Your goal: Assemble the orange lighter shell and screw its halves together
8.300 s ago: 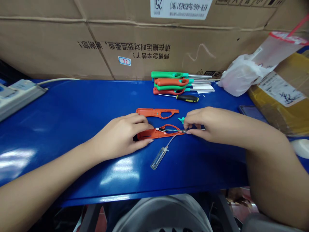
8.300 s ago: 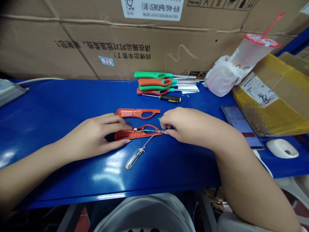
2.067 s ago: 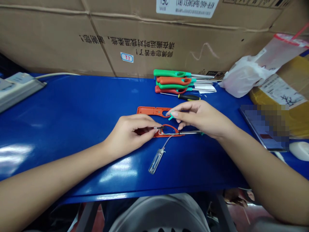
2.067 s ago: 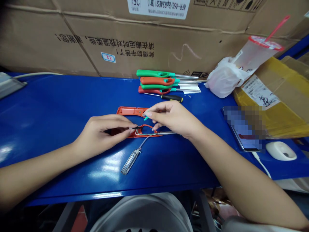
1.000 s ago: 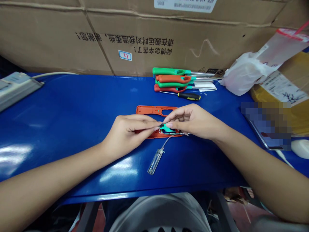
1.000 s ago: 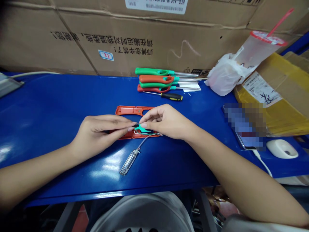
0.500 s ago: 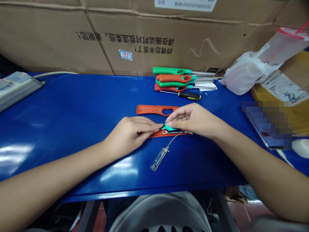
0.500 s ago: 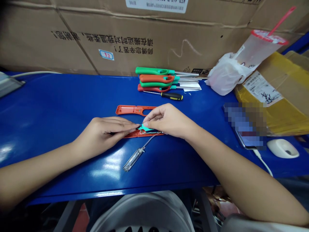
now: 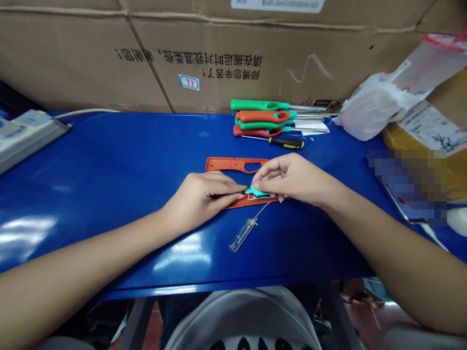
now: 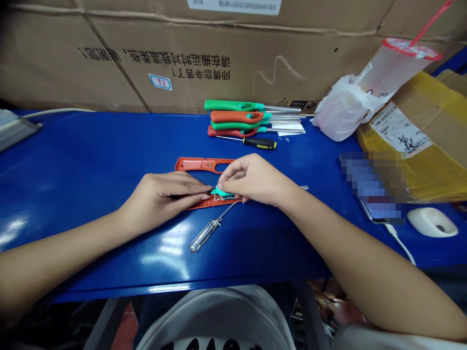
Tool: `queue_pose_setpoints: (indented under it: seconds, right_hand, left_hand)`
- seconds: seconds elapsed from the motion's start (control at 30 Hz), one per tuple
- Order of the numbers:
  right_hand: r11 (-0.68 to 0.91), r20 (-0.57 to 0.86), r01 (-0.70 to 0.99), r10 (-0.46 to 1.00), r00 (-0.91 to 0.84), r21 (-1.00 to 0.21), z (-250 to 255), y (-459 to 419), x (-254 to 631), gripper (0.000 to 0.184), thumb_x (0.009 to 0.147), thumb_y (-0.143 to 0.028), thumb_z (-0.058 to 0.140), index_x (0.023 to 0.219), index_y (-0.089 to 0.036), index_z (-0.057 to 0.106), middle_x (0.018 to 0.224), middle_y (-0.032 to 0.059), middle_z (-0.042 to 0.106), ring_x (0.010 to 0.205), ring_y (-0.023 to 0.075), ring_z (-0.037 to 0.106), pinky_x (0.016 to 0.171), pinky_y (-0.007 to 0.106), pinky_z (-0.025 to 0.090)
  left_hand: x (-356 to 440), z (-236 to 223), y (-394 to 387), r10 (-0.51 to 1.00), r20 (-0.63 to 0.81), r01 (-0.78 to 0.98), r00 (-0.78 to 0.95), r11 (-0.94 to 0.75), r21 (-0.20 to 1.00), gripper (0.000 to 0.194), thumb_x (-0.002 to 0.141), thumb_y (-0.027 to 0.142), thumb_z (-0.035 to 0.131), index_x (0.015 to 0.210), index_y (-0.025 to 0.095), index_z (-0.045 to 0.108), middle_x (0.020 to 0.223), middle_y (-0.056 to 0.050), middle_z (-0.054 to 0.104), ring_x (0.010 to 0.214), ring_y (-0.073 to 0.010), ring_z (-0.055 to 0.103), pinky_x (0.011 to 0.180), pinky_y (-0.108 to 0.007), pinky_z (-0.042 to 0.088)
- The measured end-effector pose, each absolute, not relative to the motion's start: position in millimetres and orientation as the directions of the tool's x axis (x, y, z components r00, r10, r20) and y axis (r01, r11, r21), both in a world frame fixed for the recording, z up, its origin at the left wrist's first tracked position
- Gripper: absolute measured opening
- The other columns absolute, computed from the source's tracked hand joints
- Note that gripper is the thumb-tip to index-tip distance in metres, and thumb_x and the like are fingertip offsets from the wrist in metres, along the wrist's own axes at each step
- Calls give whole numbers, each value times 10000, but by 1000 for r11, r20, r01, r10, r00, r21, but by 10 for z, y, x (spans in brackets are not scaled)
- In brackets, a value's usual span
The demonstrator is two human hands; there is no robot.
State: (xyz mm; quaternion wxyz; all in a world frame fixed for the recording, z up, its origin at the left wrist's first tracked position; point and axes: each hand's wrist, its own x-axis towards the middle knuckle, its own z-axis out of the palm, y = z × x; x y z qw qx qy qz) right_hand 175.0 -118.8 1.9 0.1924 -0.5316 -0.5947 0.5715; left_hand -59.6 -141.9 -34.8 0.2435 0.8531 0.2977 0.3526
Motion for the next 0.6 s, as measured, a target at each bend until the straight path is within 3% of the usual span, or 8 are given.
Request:
queue_pose_setpoints:
  seconds: [0.17, 0.37, 0.6]
  right_hand:
    - [-203, -372, 415, 846, -382, -887, 4, -1175, 1762, 81, 729, -205, 822, 793, -174, 786, 621, -5, 660, 523, 82, 544, 426, 187, 461]
    - [-210, -373, 406, 847, -379, -889, 18, -1175, 1779, 101, 688, -184, 854, 763, -184, 788, 604, -2, 674, 518, 96, 577, 429, 194, 478]
    - [-194, -360, 405, 849, -388, -894, 23, -1152, 1795, 62, 710, -161, 812, 762, -178, 784, 625, 7, 687, 518, 86, 583, 418, 168, 479]
  left_hand:
    - [-590, -340, -1420, 641, 477, 331, 601, -743, 582, 191, 923, 188, 741, 1103, 191, 804, 1001, -83, 814, 909, -188, 776, 851, -289, 627]
    - [-612, -342, -1393, 588, 479, 327, 651, -787, 522, 230, 986, 163, 638, 1158, 202, 786, 1037, -92, 807, 952, -187, 766, 871, -304, 613]
    - [-599, -358, -1388, 582, 481, 347, 656, -798, 492, 236, 990, 169, 634, 1172, 191, 782, 1038, -86, 786, 928, -162, 742, 847, -263, 589]
